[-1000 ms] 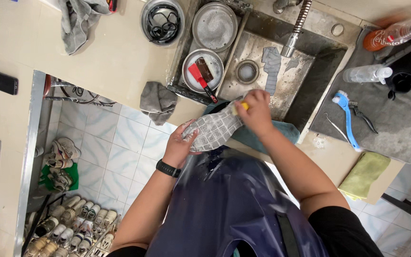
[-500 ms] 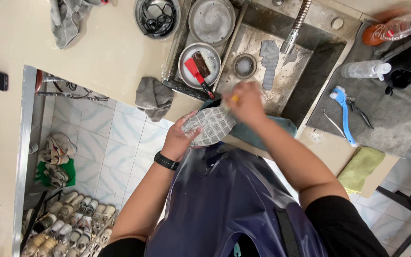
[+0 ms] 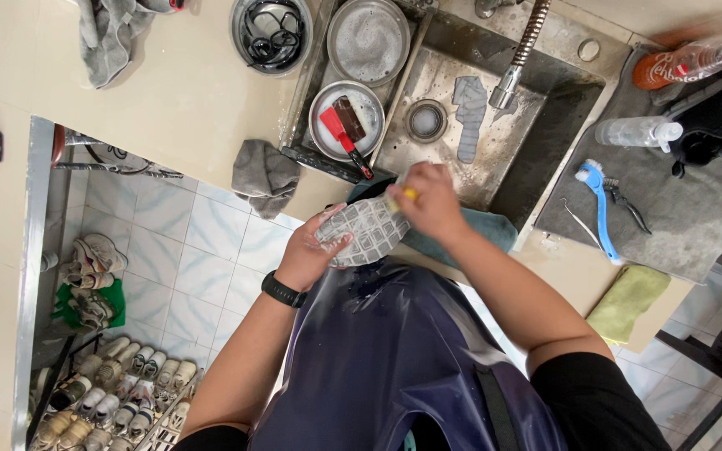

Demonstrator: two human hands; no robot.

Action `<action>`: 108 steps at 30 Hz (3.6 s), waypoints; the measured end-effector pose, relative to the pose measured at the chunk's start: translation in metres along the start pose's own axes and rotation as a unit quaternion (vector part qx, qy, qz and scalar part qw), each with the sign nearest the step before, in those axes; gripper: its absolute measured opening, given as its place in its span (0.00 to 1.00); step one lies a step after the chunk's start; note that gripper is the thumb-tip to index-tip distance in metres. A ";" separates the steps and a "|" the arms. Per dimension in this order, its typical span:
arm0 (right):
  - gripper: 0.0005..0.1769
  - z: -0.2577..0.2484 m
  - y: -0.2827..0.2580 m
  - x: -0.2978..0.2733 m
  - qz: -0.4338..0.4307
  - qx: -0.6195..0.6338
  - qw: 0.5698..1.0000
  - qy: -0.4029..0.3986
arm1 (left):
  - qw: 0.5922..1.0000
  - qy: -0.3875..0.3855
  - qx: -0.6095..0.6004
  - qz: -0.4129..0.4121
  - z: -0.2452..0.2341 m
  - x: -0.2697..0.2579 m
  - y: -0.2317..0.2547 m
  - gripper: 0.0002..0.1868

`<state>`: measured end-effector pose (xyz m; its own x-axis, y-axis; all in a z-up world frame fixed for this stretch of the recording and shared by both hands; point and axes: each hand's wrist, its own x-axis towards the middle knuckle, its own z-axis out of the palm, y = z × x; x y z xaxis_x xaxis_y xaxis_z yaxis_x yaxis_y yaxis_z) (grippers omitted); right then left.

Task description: The person scrubs the sole of a black shoe with a yellow sponge over a sink, then rinses the shoe under running water. The person holds the shoe with one hand and scrubs with the other, focusing on the tread pattern.

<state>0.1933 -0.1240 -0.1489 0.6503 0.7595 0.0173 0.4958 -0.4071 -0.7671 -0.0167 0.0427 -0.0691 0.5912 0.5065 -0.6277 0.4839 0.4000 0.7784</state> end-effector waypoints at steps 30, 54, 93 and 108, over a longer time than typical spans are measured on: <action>0.17 0.005 0.014 0.015 0.039 0.024 0.999 0.016 | 0.998 0.003 0.059 0.011 -0.005 0.001 0.000 0.32; 0.20 0.031 0.105 -0.024 0.093 0.004 0.995 0.023 | 0.995 0.039 -0.049 -0.082 0.009 -0.006 0.019 0.32; 0.20 0.023 0.021 -0.026 -0.041 -0.014 0.995 0.087 | 0.992 0.060 -0.060 -0.088 0.000 0.000 -0.003 0.32; 0.22 0.033 0.122 -0.015 0.114 -0.059 0.990 0.054 | 0.995 0.048 -0.054 -0.072 0.005 -0.003 0.005 0.32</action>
<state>0.2248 -0.1676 -0.2638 0.8077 0.5848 -0.0744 0.3883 -0.6227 -0.6793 -0.0127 0.0395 -0.0635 0.4533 0.5073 -0.7329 0.4843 0.5502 0.6803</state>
